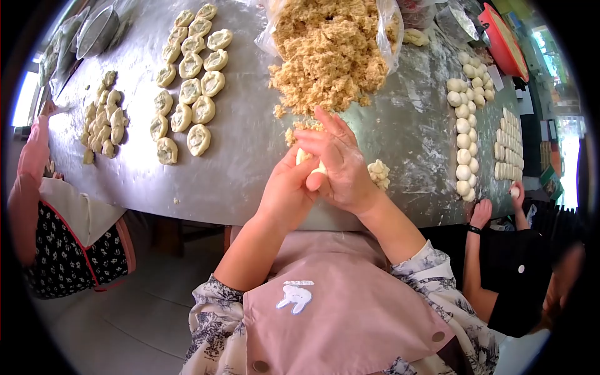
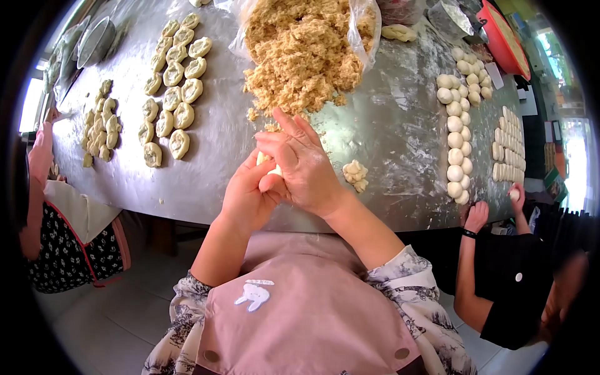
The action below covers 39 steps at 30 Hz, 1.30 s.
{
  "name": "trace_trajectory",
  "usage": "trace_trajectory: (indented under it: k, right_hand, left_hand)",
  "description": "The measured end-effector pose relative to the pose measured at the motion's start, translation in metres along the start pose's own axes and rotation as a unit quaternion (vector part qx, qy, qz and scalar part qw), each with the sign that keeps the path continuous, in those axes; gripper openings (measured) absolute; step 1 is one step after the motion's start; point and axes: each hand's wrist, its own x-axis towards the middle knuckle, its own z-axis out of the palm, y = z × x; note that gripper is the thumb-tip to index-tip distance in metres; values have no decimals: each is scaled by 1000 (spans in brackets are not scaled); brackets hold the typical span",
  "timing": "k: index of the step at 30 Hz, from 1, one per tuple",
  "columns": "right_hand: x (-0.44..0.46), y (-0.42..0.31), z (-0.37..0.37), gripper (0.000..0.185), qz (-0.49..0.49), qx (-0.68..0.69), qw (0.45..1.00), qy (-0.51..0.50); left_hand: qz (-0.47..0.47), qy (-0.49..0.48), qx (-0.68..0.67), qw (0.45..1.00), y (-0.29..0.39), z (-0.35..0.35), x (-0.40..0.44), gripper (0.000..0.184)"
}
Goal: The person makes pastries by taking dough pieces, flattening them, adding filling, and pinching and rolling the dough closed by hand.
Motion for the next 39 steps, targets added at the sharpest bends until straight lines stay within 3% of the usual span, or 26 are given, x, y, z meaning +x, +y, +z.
trace_trajectory:
  k: [3,8,12,14,15,17,19,21,22,25,26,29,30,34,35,37,39]
  right_hand:
    - [4,-10,-4,44,15,36,998,46]
    - [7,-23,-1,21,31,-32,991,122]
    - [9,-24,8,23,49,-22,987,154]
    - [11,-18,11,21,74,39,977,198]
    - [15,-20,8,24,174,140,951,214]
    - [24,-27,-1,31,360,329,842,232]
    - [22,-25,-3,54,357,469,780,211]
    - [21,-28,-2,73,304,575,730,209]
    - [16,-30,-9,94,303,622,710,134]
    - [12,-47,-6,105,277,456,843,70]
    - [14,-56,-5,106,281,438,849,97]
    - [15,-53,-10,98,308,443,842,18]
    - [15,-54,-2,61,285,441,845,101]
    - [12,-44,-5,27,358,416,834,59]
    - [11,-42,-4,26,338,404,846,82]
    - [10,-35,-3,25,296,375,869,128]
    - [12,-39,-8,28,248,278,925,70]
  left_hand:
    - [-15,-55,-195,979,7,17,-9,40]
    - [20,-74,-63,995,-9,2,2,37]
    - [53,-57,37,996,-13,-2,9,36]
    - [58,-26,-28,998,-8,18,1,37]
    - [61,-11,-61,996,-8,29,-1,37]
    - [197,21,7,980,-22,36,4,38]
    - [297,22,154,942,-25,30,5,38]
    - [350,-9,373,859,-19,13,2,38]
    - [361,15,349,865,-21,11,3,31]
    - [476,58,470,741,-10,8,4,19]
    - [461,81,521,714,-12,6,1,26]
    - [494,91,523,688,-17,10,3,39]
    - [452,59,542,706,-12,7,3,60]
    - [372,-35,492,786,-9,2,0,106]
    - [352,-34,480,802,-10,-1,-2,118]
    - [337,-44,387,857,-11,-1,0,122]
    - [297,-80,345,887,-4,1,-1,132]
